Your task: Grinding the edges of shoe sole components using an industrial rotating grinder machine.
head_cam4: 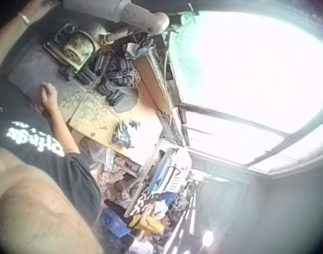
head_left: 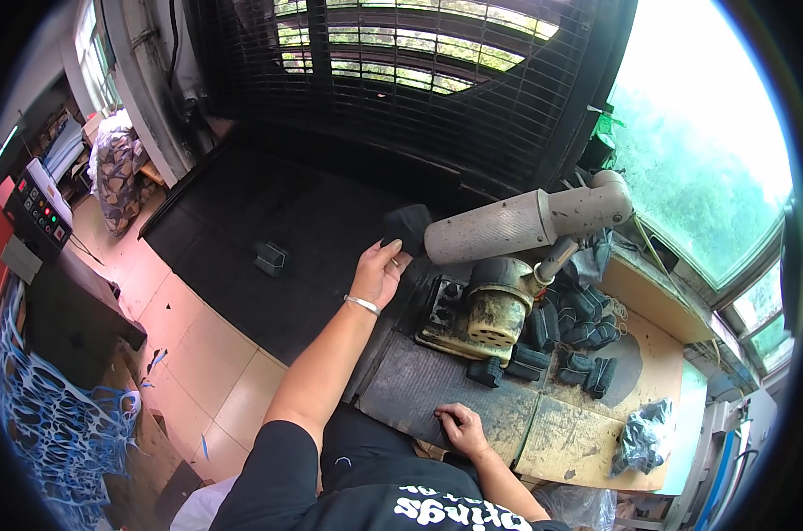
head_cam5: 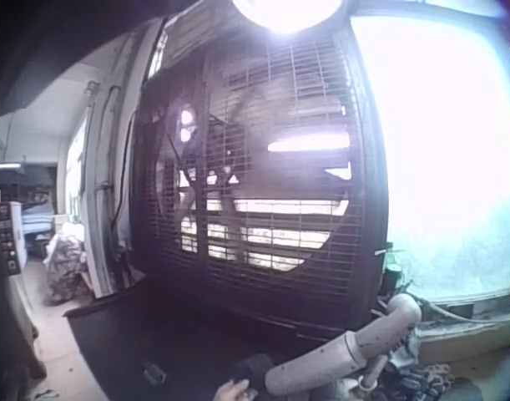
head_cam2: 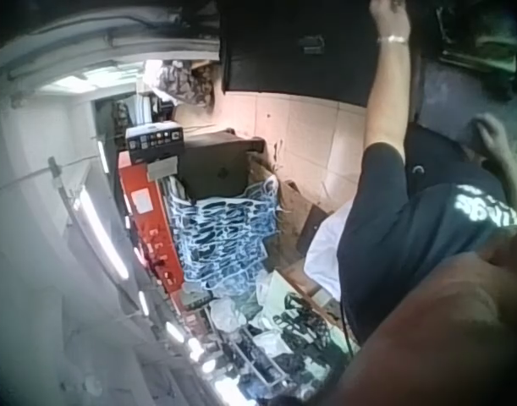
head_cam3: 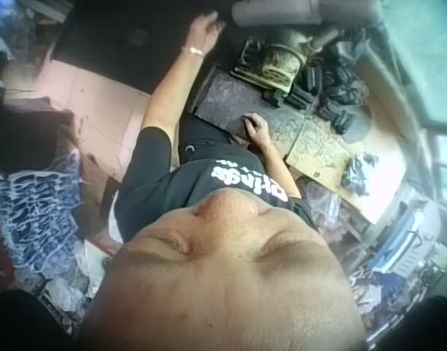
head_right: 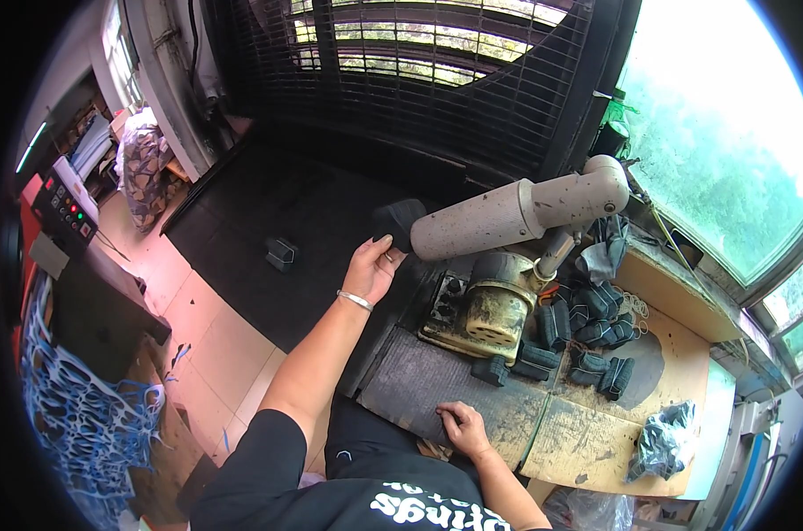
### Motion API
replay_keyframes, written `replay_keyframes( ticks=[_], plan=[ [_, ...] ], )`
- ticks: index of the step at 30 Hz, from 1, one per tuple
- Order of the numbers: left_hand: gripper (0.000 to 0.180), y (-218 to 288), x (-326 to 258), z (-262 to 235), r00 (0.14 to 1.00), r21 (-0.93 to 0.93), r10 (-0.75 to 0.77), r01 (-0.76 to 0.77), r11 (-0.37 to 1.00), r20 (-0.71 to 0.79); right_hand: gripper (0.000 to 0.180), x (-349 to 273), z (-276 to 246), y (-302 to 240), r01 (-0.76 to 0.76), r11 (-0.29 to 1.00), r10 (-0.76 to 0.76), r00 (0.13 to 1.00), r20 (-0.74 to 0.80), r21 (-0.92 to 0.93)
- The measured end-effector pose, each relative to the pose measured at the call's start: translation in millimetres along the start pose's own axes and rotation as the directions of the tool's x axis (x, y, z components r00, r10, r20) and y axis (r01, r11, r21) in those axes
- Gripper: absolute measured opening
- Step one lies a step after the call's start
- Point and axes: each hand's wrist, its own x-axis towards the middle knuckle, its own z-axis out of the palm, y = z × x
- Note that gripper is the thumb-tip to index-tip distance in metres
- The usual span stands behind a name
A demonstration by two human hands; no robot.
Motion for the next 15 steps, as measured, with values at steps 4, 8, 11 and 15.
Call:
replay_keyframes(
  ticks=[4,8,11,15],
  plan=[
    [0.007,-4,-6,1,1.0,-0.023,-0.017,0.017,1.0,0.014,0.013,0,0,0,0.004,1.0,-0.004,1.0,0.001,0.003],
    [0.007,-9,-14,4,0.999,-0.022,-0.033,0.033,0.999,0.025,0.013,0,0,0,0.012,1.0,-0.012,1.0,-0.002,-0.003],
    [0.006,-14,-18,4,0.999,-0.021,-0.043,0.043,0.999,0.015,0.013,0,-1,0,0.017,1.0,-0.017,1.0,-0.001,-0.011],
    [0.007,-20,-24,2,0.998,-0.022,-0.067,0.068,0.997,0.009,0.013,0,0,-2,-0.001,1.0,0.001,1.0,0.001,0.004]
  ],
)
